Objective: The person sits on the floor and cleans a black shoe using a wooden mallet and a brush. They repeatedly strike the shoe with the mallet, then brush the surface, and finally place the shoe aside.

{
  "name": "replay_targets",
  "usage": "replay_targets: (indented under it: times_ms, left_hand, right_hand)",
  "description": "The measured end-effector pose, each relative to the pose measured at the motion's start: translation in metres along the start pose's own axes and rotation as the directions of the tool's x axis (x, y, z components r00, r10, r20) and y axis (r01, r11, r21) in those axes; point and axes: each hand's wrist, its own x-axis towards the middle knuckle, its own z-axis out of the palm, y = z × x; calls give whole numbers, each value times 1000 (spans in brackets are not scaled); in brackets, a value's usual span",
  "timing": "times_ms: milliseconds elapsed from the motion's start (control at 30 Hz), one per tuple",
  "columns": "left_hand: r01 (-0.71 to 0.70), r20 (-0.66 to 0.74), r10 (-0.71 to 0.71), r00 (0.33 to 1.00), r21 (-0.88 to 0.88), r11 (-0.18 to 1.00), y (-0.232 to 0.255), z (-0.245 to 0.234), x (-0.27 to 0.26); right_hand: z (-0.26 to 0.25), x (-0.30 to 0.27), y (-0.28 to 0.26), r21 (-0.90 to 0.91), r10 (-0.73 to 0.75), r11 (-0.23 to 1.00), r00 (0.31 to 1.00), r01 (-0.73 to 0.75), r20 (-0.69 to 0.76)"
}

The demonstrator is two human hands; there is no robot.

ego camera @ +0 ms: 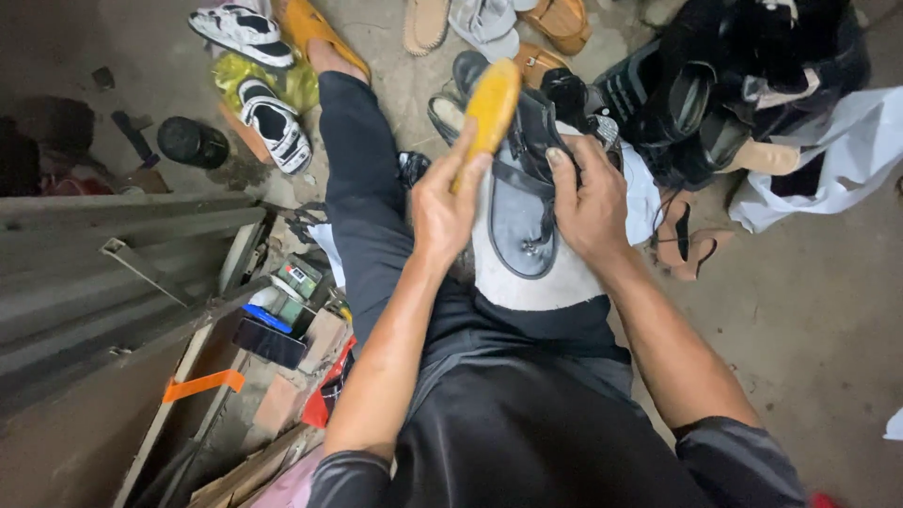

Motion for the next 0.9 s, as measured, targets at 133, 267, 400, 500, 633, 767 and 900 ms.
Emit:
replay_targets:
  times_ms: [133, 267, 400, 500, 633, 767, 900]
  left_hand:
    - [-20, 86, 16, 996, 40, 999, 10, -16, -74]
    - [-49, 274, 18, 962, 108, 993, -5, -38, -140]
    - [-107, 145, 85, 986, 159, 981, -13, -29, -86]
    - [-123, 132, 110, 985, 93, 988, 1, -21, -68]
    - [-104, 331, 62, 941, 110, 988, 11, -40, -109]
    - [-109, 186, 96, 978, 64, 992, 5, -31, -97]
    - [-111, 252, 87, 964, 83, 990, 21, -26, -115]
  right_hand:
    - [3, -1, 13, 31, 56, 998, 997, -54, -47]
    - [-2, -2, 17, 50, 105, 994, 990, -101, -89]
    - [0, 1, 13, 92, 69, 994, 997, -67, -30]
    - [3, -1, 25, 108, 84, 991, 995, -78, -54]
    - [-6, 0, 20, 101, 124, 988, 988, -114, -95]
    - [-4, -4, 15, 121, 97, 989, 991, -86, -92]
    - [-1, -3, 17, 139, 94, 987, 992, -82, -86]
